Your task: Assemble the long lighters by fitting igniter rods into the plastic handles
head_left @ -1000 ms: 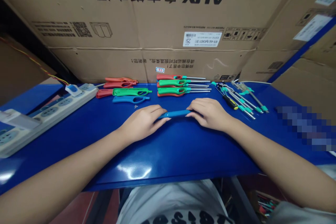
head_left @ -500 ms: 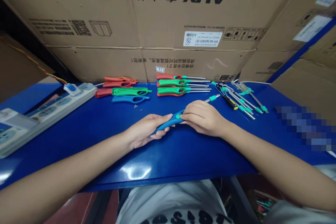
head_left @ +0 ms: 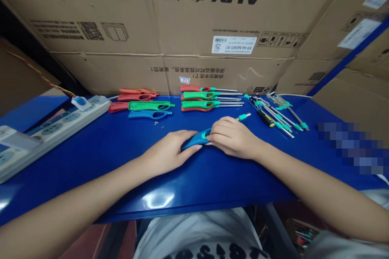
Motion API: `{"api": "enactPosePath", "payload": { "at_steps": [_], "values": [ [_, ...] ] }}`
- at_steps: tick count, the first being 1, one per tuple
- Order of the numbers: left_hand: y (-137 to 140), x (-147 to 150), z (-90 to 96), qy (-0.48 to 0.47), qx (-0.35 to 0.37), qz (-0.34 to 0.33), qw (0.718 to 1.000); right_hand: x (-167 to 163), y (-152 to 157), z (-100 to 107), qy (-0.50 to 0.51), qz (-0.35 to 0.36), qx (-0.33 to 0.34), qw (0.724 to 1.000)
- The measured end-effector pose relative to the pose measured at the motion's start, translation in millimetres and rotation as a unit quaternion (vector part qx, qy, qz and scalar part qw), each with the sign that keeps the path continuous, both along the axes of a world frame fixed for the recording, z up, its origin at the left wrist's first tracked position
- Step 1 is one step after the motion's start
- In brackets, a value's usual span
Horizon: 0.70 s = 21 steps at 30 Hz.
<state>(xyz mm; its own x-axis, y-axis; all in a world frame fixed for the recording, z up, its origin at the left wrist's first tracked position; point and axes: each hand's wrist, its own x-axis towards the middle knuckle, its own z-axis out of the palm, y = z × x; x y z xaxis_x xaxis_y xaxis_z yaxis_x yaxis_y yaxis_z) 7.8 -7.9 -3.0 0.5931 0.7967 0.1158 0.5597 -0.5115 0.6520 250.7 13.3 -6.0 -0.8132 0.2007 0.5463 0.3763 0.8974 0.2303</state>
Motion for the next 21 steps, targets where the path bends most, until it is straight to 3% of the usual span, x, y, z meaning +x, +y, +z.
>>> {"api": "enactPosePath", "payload": {
  "at_steps": [3, 8, 11, 16, 21],
  "values": [
    [4, -7, -1.6, 0.125, 0.121, 0.006, 0.985, 8, 6, 4, -0.004, -0.051, -0.052, 0.997],
    [18, -17, 0.2, 0.192, 0.159, 0.039, 0.968, 46, 26, 12, -0.016, -0.218, -0.101, 0.970],
    [22, -22, 2.4, 0.197, 0.161, 0.048, 0.966, 67, 38, 12, -0.021, -0.265, -0.115, 0.957],
    [24, -25, 1.9, 0.171, 0.152, 0.022, 0.973, 74, 46, 7, -0.006, -0.205, -0.134, 0.970],
    [18, -18, -4.2, 0.081, 0.139, -0.036, 0.986, 44, 30, 1, 0.012, -0.094, -0.133, 0.987]
  ]
}}
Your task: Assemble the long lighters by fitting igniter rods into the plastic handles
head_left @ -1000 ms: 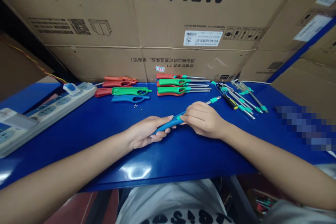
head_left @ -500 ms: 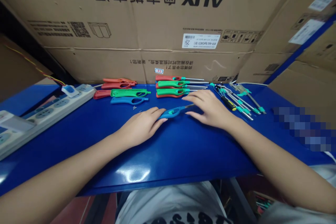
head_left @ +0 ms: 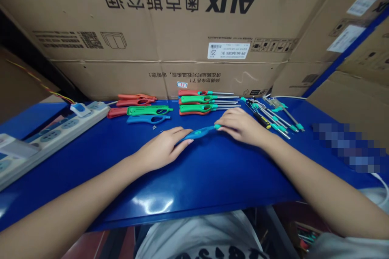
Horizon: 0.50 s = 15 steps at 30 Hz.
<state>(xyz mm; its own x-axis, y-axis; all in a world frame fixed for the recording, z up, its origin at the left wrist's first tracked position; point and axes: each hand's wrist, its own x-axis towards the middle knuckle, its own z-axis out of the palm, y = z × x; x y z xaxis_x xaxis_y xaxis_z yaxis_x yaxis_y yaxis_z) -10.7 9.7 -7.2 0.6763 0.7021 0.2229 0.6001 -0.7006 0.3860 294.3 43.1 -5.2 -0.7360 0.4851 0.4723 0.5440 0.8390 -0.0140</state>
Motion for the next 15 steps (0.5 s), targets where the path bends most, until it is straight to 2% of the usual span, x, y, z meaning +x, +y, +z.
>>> {"api": "enactPosePath", "payload": {
  "at_steps": [5, 11, 15],
  "values": [
    [-10, 7, -2.6, -0.074, -0.022, -0.005, 0.997, -23, -14, -6, 0.012, 0.061, 0.052, 0.997],
    [-8, 8, 2.1, -0.110, -0.176, 0.029, 0.978, -23, -14, -15, 0.020, 0.104, 0.081, 0.991],
    [-5, 8, 3.1, -0.119, -0.204, 0.021, 0.972, -25, -16, -17, 0.030, 0.108, 0.088, 0.990]
  ]
}}
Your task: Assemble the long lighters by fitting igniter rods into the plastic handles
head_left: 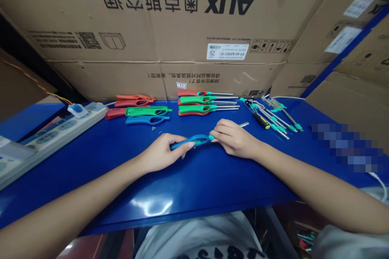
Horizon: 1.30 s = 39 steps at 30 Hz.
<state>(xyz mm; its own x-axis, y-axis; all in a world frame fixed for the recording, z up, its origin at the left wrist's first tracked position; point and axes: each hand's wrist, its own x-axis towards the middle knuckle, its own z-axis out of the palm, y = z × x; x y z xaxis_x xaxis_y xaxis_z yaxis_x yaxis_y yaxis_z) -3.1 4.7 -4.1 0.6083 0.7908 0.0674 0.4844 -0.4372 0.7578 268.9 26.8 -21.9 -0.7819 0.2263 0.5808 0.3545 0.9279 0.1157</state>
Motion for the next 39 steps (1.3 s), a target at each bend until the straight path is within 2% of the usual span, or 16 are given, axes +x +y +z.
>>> {"api": "enactPosePath", "payload": {
  "at_steps": [6, 12, 17, 20, 23, 25, 31, 33, 35, 37, 39],
  "values": [
    [-1, 0, -2.6, 0.005, 0.027, -0.010, 1.000, -3, -4, 3, -0.014, -0.013, 0.009, 1.000],
    [-3, -2, -8.3, 0.043, 0.174, -0.029, 0.983, -3, -4, 1, -0.007, -0.016, -0.021, 1.000],
    [-3, -2, -12.9, 0.140, 0.232, -0.030, 0.962, -5, 0, -4, -0.045, -0.040, -0.035, 0.998],
    [-4, 1, -8.6, 0.194, 0.259, -0.011, 0.946, -4, 3, 0, -0.062, -0.071, -0.093, 0.991],
    [-4, 3, -3.2, 0.222, 0.268, -0.003, 0.937, 0, 6, 10, -0.072, -0.120, -0.192, 0.971],
    [-1, 2, -1.7, 0.234, 0.272, -0.004, 0.933, 7, 7, 16, -0.078, -0.151, -0.235, 0.957],
    [6, -7, -3.7, 0.221, 0.273, 0.004, 0.936, 36, 17, 25, -0.105, -0.178, -0.311, 0.928],
    [6, -8, -4.1, 0.216, 0.264, 0.003, 0.940, 47, 20, 30, -0.110, -0.237, -0.308, 0.915],
    [5, -8, -4.3, 0.210, 0.256, 0.006, 0.944, 58, 22, 37, -0.111, -0.379, -0.260, 0.881],
    [4, -7, -4.5, 0.199, 0.247, 0.007, 0.948, 69, 24, 44, -0.124, -0.543, -0.222, 0.800],
    [4, -6, -5.0, 0.184, 0.239, 0.008, 0.953, 79, 25, 48, -0.155, -0.639, -0.241, 0.714]
  ]
}}
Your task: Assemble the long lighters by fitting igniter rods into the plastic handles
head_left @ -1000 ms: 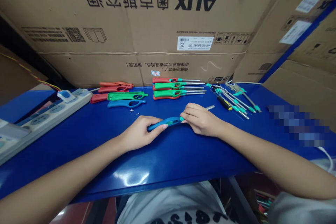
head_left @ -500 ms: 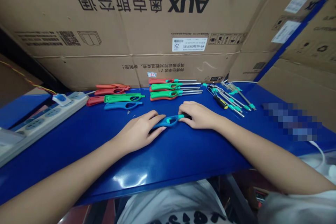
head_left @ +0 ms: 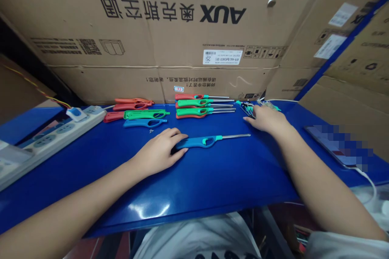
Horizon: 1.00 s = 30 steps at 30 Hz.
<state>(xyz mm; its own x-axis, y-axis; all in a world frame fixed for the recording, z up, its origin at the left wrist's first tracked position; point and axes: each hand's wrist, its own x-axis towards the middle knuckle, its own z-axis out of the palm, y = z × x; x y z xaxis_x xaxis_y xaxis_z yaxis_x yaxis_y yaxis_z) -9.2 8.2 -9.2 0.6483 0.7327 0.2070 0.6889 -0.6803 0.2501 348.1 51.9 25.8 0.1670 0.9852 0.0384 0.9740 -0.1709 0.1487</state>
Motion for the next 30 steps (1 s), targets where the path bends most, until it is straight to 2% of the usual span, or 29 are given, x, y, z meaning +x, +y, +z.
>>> {"api": "enactPosePath", "payload": {
  "at_steps": [3, 10, 13, 15, 17, 18, 20, 22, 24, 27, 30],
  "values": [
    [0, 1, -1.3, -0.021, -0.008, -0.008, 1.000, 10, 3, 1, -0.001, -0.043, -0.066, 0.997],
    [-4, 3, -3.2, -0.050, -0.009, -0.016, 0.999, 19, 7, 1, 0.017, -0.026, -0.074, 0.997],
    [-7, 3, -2.5, -0.050, -0.013, -0.017, 0.999, 18, 5, 6, 0.051, -0.026, -0.007, 0.998],
    [-10, 4, -2.2, -0.050, -0.020, -0.020, 0.998, 16, 2, 11, 0.098, -0.026, 0.072, 0.992],
    [-12, 4, -2.6, -0.052, -0.027, -0.022, 0.998, 11, -2, 16, 0.157, -0.012, 0.182, 0.971],
    [-12, 5, -3.0, -0.052, -0.030, -0.024, 0.998, 7, -3, 18, 0.188, 0.000, 0.245, 0.951],
    [-14, 7, -4.3, -0.051, -0.031, -0.031, 0.998, -4, -6, 19, 0.270, 0.039, 0.362, 0.891],
    [-16, 9, -5.6, -0.049, -0.030, -0.040, 0.998, -24, -9, 17, 0.371, 0.095, 0.407, 0.829],
    [-18, 11, -6.5, -0.048, -0.027, -0.049, 0.997, -50, -12, 11, 0.483, 0.156, 0.361, 0.783],
    [-22, 12, -7.2, -0.040, -0.017, -0.060, 0.997, -94, -19, -2, 0.576, 0.250, 0.182, 0.757],
    [-27, 13, -7.7, -0.033, -0.004, -0.065, 0.997, -131, -24, -15, 0.598, 0.326, 0.089, 0.727]
  ]
}}
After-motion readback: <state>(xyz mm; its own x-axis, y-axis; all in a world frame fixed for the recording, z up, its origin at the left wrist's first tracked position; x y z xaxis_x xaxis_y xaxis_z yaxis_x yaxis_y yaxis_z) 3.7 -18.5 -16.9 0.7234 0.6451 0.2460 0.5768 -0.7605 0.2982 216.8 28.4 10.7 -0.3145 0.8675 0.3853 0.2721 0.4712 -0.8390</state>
